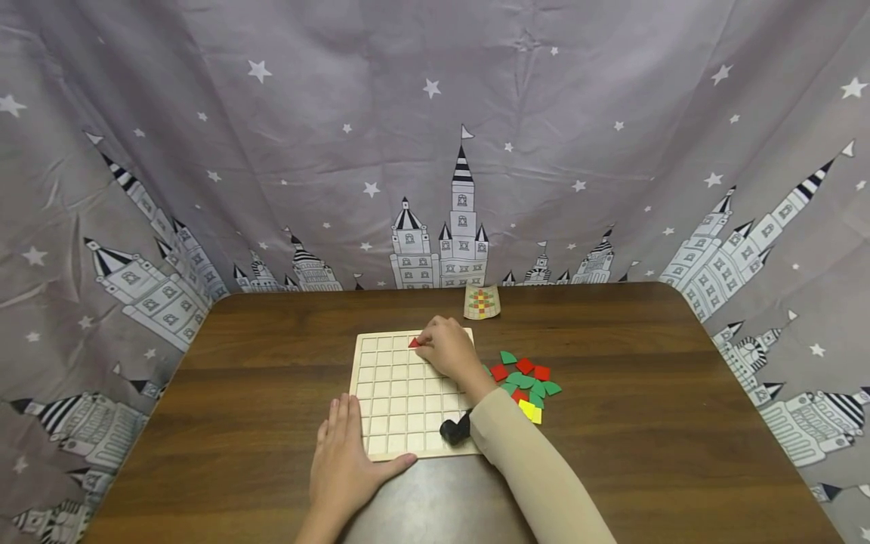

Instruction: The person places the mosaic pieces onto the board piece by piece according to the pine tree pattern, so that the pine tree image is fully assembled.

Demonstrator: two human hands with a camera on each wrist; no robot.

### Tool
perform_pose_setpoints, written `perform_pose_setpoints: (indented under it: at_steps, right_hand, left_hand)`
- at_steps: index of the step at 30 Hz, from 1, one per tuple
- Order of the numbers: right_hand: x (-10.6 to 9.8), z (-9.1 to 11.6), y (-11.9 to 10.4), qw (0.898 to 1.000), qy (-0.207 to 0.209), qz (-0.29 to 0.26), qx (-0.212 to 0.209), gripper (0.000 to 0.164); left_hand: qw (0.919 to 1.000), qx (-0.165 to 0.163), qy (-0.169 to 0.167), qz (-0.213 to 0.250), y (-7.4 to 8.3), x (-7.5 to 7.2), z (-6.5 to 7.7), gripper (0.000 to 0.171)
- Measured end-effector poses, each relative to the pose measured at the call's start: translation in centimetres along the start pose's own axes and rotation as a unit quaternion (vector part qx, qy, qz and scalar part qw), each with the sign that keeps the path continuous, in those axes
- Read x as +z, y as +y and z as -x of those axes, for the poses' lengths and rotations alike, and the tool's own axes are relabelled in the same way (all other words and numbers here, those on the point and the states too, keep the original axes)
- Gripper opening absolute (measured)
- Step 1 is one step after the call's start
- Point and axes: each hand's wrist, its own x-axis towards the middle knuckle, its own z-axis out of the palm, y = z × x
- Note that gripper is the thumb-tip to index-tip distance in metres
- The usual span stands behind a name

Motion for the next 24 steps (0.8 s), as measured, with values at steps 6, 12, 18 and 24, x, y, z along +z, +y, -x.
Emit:
perform_pose_setpoints:
  at_steps: [6,12,18,24]
  right_hand:
    - [-1.3,1.1,0.6,1.000,0.011,-0.005,-0.008,0.020]
    - [-4.1,3.3,2.3,1.000,0.025,0.019,0.003,0.028]
    - [-7.3,6.0,5.3,0.997,0.037,0.044,0.047,0.035]
    - [-9.1,7.7,8.0,0.995,0.023,0.057,0.082,0.036]
  left_hand:
    - [1.0000,0.000,-0.004,0.001,0.0,0.1,0.0,0.146]
    - [1.0000,0.002,0.002,0.003,0.0,0.1,0.0,0.146]
    - [0.9996,0.011,0.025,0.005,0.0,0.2,0.0,0.144]
    - [0.9998,0.009,0.015,0.006,0.0,0.1,0.0,0.144]
